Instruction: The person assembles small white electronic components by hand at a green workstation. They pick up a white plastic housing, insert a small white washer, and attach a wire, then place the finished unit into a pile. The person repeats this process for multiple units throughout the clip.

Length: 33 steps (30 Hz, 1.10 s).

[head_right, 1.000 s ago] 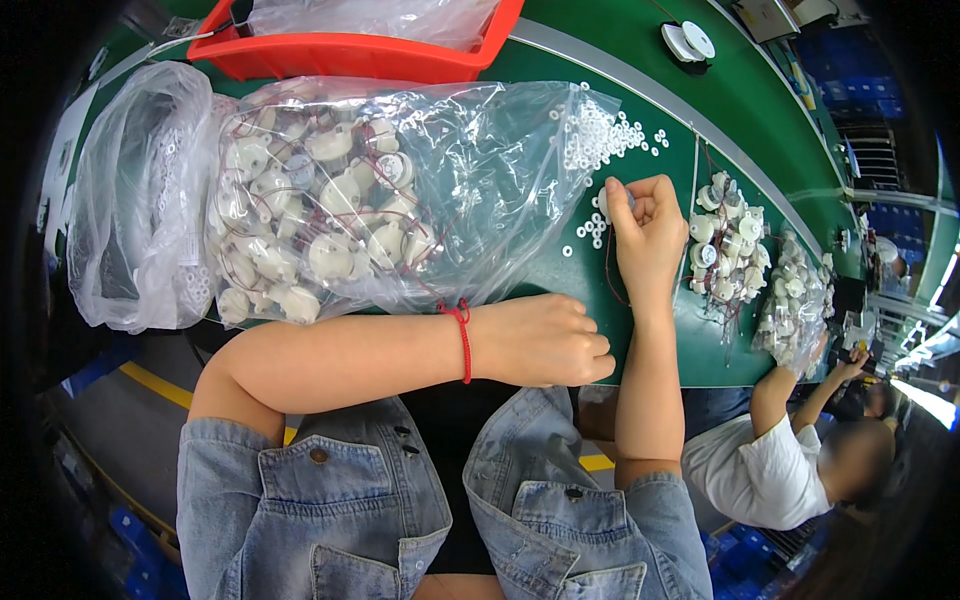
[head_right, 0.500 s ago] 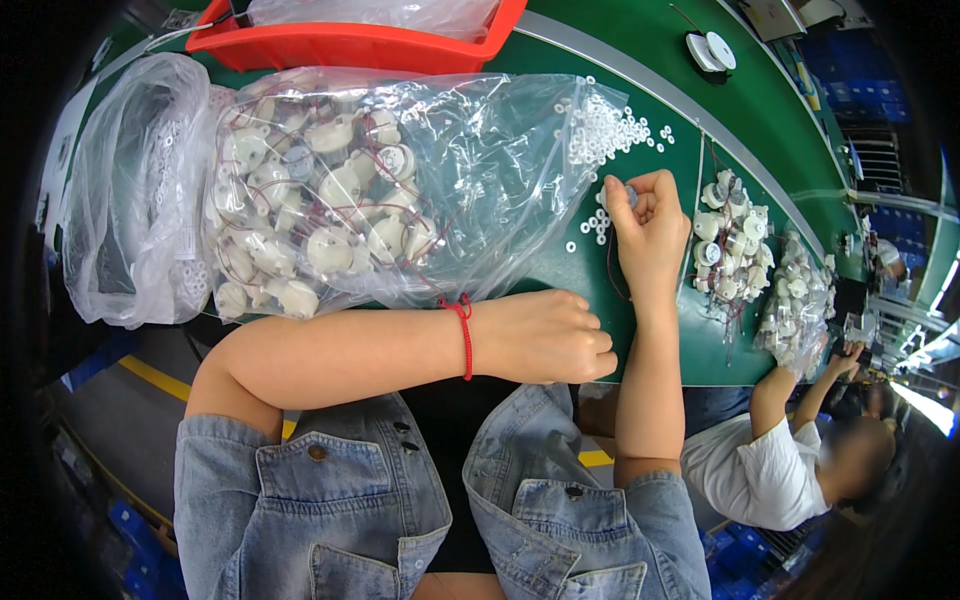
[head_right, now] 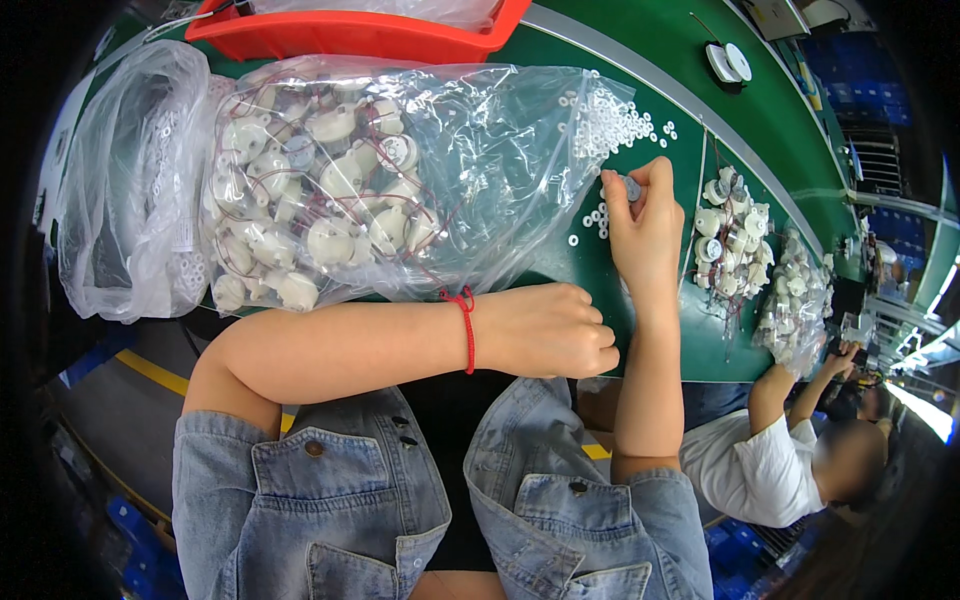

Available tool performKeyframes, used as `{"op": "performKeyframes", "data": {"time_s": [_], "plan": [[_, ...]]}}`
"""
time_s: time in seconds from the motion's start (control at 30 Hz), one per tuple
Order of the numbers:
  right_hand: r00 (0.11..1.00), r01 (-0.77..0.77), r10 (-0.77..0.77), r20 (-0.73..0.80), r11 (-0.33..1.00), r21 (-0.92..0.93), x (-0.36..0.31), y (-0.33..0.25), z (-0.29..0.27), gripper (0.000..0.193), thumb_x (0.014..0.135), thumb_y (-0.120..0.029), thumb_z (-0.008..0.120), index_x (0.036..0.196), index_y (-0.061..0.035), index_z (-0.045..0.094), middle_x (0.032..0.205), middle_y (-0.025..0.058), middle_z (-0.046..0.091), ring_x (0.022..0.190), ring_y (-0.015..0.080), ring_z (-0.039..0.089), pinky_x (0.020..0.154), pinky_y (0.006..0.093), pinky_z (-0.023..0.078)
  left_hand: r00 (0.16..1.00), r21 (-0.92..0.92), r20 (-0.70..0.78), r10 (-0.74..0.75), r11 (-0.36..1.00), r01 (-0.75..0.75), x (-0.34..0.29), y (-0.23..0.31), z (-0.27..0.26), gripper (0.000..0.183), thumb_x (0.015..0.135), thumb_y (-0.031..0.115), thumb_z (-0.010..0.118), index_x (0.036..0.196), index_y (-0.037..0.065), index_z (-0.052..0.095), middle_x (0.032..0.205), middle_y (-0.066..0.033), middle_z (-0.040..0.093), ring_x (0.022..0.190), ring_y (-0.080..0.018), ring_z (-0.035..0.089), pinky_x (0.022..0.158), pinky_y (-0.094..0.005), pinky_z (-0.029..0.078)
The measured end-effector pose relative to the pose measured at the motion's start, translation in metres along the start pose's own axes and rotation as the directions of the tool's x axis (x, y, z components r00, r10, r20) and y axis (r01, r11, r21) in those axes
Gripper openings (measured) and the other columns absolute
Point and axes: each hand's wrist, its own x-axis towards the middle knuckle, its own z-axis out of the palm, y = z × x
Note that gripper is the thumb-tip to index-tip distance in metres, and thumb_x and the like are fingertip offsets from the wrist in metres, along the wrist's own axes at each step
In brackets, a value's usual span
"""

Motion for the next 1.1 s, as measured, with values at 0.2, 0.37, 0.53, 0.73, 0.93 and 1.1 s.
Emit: {"op": "performKeyframes", "data": {"time_s": [0.2, 0.37, 0.53, 0.73, 0.93, 1.1], "plan": [[1.0, -0.006, 0.004, -0.024, 0.997, -0.076, -0.01, -0.004, 0.005, 0.026, 0.095, -0.016, 0.065, 0.091, -0.0018, 0.044, 0.057, 0.0142, 0.052, 0.046, 0.026, 0.051, 0.045, 0.038, 0.037, 1.0, 0.029, -0.005, 0.015, 0.999, -0.015, 0.001, 0.002, 0.004, 0.006, 0.077, 0.011, 0.062, 0.073, 0.007, 0.059, 0.068, -0.0036, 0.062, 0.069, -0.0199, 0.067, 0.063, -0.0336, 0.049], [0.998, 0.053, -0.055, -0.026, 0.996, -0.07, -0.007, -0.003, 0.008, 0.026, 0.095, -0.015, 0.064, 0.091, -0.0004, 0.043, 0.066, 0.0231, 0.059, 0.059, 0.0417, 0.06, 0.051, 0.0453, 0.044, 0.999, -0.014, 0.051, -0.002, 1.0, 0.003, 0.001, 0.002, 0.0, 0.006, 0.076, 0.01, 0.063, 0.075, 0.007, 0.059, 0.069, -0.0038, 0.061, 0.072, -0.0208, 0.066, 0.065, -0.0337, 0.049], [0.98, -0.197, 0.185, 0.067, 0.91, 0.364, -0.003, 0.017, -0.005, 0.023, 0.1, -0.021, 0.058, 0.089, -0.0053, 0.046, 0.057, 0.0048, 0.049, 0.045, 0.019, 0.044, 0.043, 0.0336, 0.031, 0.996, -0.031, 0.09, -0.014, 0.999, 0.017, 0.0, 0.0, -0.007, 0.01, 0.075, 0.01, 0.065, 0.081, 0.008, 0.057, 0.074, -0.0041, 0.06, 0.075, -0.0219, 0.066, 0.068, -0.0343, 0.049], [0.904, -0.384, 0.254, 0.343, 0.134, 0.914, -0.008, 0.014, -0.044, 0.022, 0.103, -0.023, 0.051, 0.085, -0.011, 0.049, 0.06, -0.0046, 0.035, 0.047, 0.0039, 0.026, 0.046, 0.0245, 0.021, 0.991, -0.043, 0.132, -0.017, 0.999, 0.022, 0.0, -0.002, -0.009, 0.013, 0.075, 0.01, 0.064, 0.086, 0.008, 0.057, 0.074, -0.0045, 0.059, 0.074, -0.023, 0.064, 0.068, -0.0345, 0.048], [0.925, -0.123, 0.328, -0.19, 0.733, 0.669, -0.013, 0.034, -0.088, 0.019, 0.1, -0.023, 0.058, 0.09, -0.0071, 0.055, 0.062, -0.004, 0.047, 0.05, 0.003, 0.033, 0.046, 0.0225, 0.025, 0.988, -0.048, 0.15, -0.035, 0.998, 0.042, 0.003, -0.001, -0.016, 0.023, 0.078, 0.011, 0.063, 0.1, 0.007, 0.063, 0.078, -0.0043, 0.063, 0.075, -0.0222, 0.064, 0.069, -0.0344, 0.049], [0.801, -0.367, 0.26, -0.54, 0.925, -0.099, -0.005, 0.107, -0.12, 0.032, 0.096, -0.031, 0.063, 0.091, 0.0, 0.058, 0.06, 0.0101, 0.053, 0.055, 0.0224, 0.053, 0.054, 0.0373, 0.041, 0.99, -0.038, 0.14, -0.016, 0.999, 0.022, 0.007, -0.001, -0.013, 0.026, 0.079, 0.01, 0.063, 0.104, 0.007, 0.064, 0.079, -0.0037, 0.063, 0.076, -0.0216, 0.064, 0.07, -0.035, 0.049]]}}
